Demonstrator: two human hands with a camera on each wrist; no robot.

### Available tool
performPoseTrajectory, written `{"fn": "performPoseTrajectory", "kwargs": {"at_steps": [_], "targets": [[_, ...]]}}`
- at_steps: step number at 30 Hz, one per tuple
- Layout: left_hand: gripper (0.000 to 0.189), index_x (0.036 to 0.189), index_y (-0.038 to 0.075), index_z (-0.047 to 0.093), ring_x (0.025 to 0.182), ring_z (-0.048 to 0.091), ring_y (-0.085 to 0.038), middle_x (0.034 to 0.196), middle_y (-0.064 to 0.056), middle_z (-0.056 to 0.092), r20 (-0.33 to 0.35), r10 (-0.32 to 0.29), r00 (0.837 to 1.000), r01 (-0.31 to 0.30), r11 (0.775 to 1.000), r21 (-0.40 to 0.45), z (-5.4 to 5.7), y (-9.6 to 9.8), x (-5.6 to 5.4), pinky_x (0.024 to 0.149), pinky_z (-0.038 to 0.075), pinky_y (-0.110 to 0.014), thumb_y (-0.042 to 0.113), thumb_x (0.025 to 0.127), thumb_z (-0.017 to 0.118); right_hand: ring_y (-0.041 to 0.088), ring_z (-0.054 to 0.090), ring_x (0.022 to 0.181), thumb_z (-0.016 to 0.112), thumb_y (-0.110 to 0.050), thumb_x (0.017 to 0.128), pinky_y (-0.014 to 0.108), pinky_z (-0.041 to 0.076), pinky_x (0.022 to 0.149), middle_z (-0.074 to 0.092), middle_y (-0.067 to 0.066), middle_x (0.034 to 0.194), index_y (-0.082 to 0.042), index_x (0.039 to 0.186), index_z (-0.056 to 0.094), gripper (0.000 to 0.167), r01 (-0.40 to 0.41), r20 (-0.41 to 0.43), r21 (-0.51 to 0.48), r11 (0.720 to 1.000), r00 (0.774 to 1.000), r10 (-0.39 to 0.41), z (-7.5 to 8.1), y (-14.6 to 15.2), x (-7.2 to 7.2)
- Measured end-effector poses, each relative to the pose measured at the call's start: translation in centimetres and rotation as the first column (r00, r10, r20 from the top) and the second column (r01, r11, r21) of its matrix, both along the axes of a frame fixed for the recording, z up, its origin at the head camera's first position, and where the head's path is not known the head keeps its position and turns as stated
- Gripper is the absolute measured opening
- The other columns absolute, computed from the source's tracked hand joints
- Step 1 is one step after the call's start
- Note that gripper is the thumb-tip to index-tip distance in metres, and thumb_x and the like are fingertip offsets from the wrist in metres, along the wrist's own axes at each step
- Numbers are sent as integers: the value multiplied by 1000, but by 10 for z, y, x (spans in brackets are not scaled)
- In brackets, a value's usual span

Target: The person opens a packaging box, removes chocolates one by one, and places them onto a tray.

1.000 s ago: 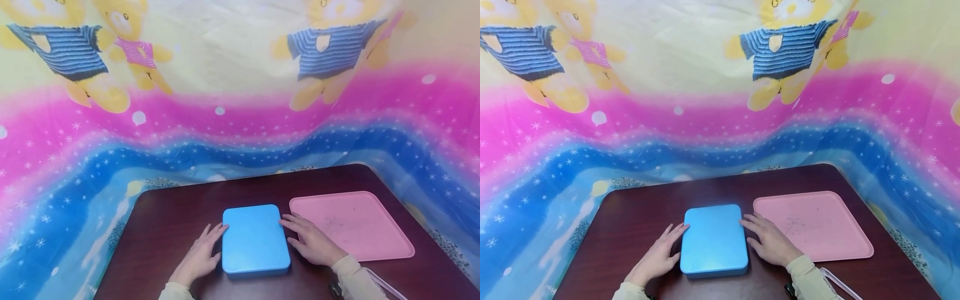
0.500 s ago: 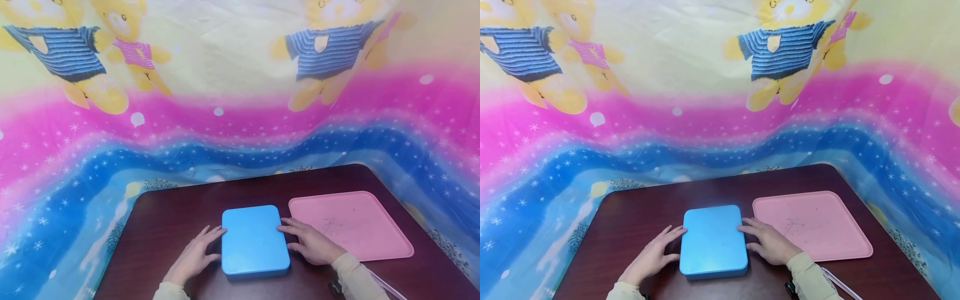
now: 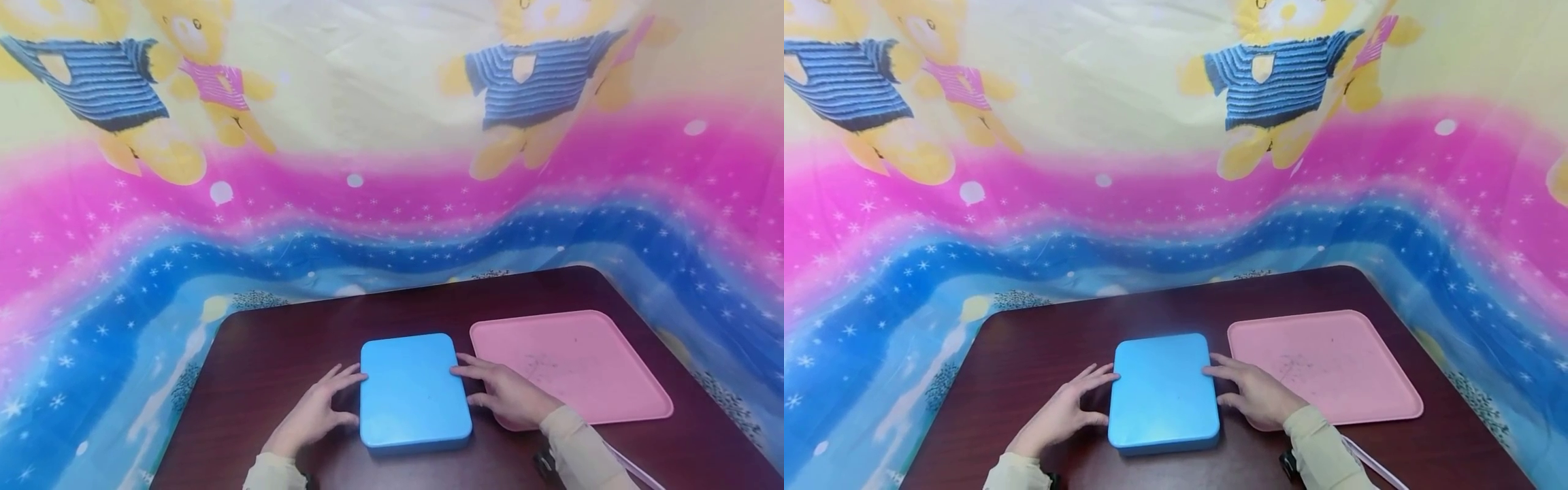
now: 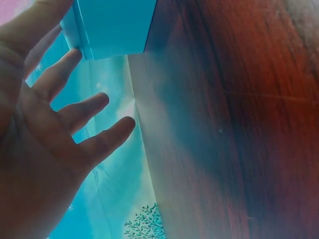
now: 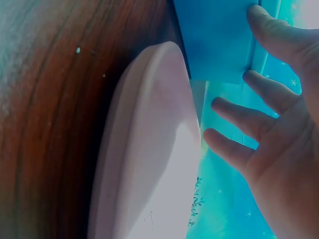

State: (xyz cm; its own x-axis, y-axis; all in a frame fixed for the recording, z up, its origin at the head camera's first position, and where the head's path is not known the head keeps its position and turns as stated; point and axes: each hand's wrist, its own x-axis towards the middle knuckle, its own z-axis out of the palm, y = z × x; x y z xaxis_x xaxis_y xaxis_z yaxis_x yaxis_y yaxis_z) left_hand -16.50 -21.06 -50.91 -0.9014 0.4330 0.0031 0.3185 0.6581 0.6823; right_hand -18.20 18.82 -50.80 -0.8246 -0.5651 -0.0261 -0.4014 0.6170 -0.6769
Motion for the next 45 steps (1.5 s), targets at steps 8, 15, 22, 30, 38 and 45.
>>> {"fn": "performPoseTrajectory", "kwargs": {"at_steps": [8,15,22,30,38,45], "targets": [[77,145,36,55,150,22,-45,157,-1,44,73,-7,997,5,999,40,-1,-2,-4,112,33,-67,30,76,89,29,40,145,71,-26,95,49,44,110,36,3,162,-32,147,54,55,-23,-3,-38,999,1000,23,-3,1,-1],[77,144,34,57,151,21,-44,157,1,45,73,-9,997,6,999,50,0,-2,-6,113,33,-66,30,75,90,29,42,144,73,-24,93,47,46,109,37,4,161,-31,146,56,55,-28,-26,-39,999,999,27,-2,1,-2],[76,143,35,58,151,22,-43,156,3,46,77,-5,997,1,999,49,0,-3,-8,113,35,-63,31,74,90,27,43,143,74,-21,93,45,47,108,38,4,161,-28,145,57,56,-24,-18,-52,998,1000,23,-1,0,-4],[75,142,35,59,151,22,-41,154,4,49,82,-2,997,-2,999,42,2,-3,-9,113,35,-63,31,74,90,27,42,144,74,-24,93,47,45,109,38,1,161,-30,145,57,55,-12,4,-68,998,1000,13,-1,0,-4],[75,143,35,58,151,24,-41,154,4,48,88,-12,996,6,998,63,3,-2,-9,114,33,-64,34,74,89,28,41,145,72,-32,94,50,44,109,39,-2,161,-35,144,57,53,4,22,-53,999,1000,-3,1,3,-5],[74,142,36,58,151,26,-39,153,6,49,90,-21,996,12,995,104,6,-2,-7,114,33,-63,37,75,88,27,40,145,73,-32,93,46,45,109,41,-2,159,-33,145,57,54,-7,48,-93,996,999,12,3,7,-7]]}}
